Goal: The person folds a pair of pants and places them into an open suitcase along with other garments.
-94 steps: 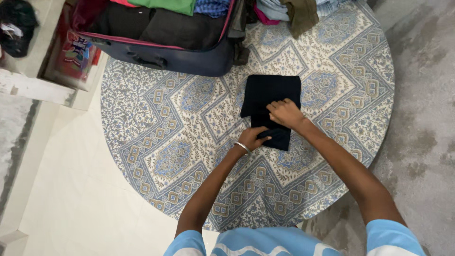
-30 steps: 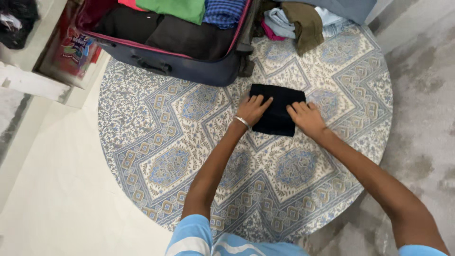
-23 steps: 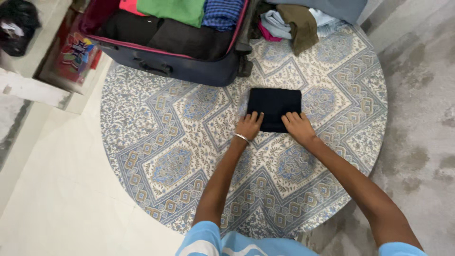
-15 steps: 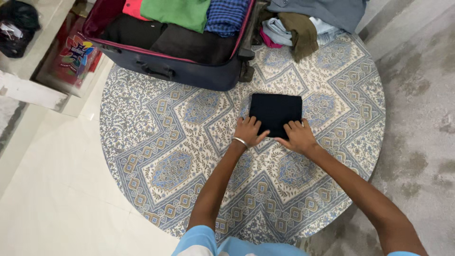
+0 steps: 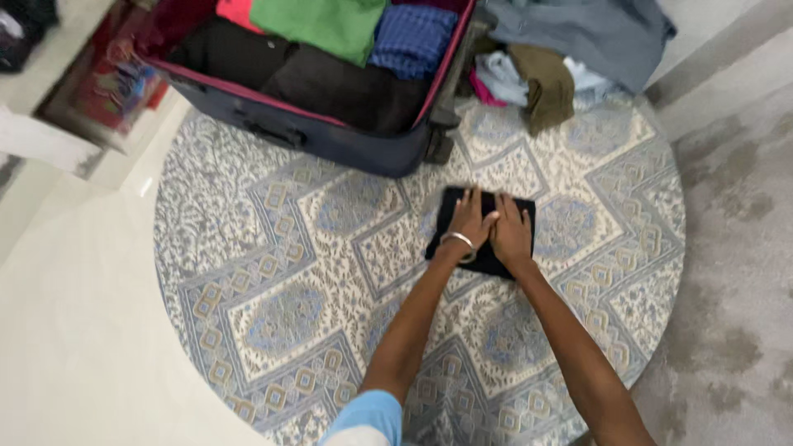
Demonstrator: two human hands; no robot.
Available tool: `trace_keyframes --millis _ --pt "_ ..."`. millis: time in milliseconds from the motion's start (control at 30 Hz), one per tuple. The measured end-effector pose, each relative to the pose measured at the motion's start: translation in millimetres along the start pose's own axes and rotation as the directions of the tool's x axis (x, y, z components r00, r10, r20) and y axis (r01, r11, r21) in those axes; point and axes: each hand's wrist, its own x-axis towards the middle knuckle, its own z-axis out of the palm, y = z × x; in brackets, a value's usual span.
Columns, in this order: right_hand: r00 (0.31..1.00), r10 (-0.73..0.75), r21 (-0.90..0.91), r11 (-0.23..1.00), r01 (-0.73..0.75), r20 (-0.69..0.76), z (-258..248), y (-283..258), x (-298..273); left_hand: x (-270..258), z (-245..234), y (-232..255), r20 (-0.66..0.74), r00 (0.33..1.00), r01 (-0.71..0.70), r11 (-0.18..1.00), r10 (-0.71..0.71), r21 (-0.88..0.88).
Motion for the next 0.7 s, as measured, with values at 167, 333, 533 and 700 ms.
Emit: trace_keyframes --millis 167,333,533,700 --pt "0.957 0.288 0.015 0.957 -0.288 0.027 -5 -10 -27 -26 -23 21 0.07 0.992 0.08 0.941 -0.109 0.329" --pt "0.948 0.318 0.027 0.948 -0.318 0.021 -11 -16 -23 -34 -34 21 -0.065 0.964 0.262 0.885 -0.257 0.386" --pt "0.947 0.32 0.026 0.947 -0.321 0.034 -6 -12 -18 -29 -22 15 -0.078 0.962 0.267 0.853 -0.26 0.449" --pt "0.938 0.343 0.005 0.939 -0.344 0.052 -7 -14 -17 -27 -21 20 -0.112 0.96 0.279 0.829 -0.258 0.485"
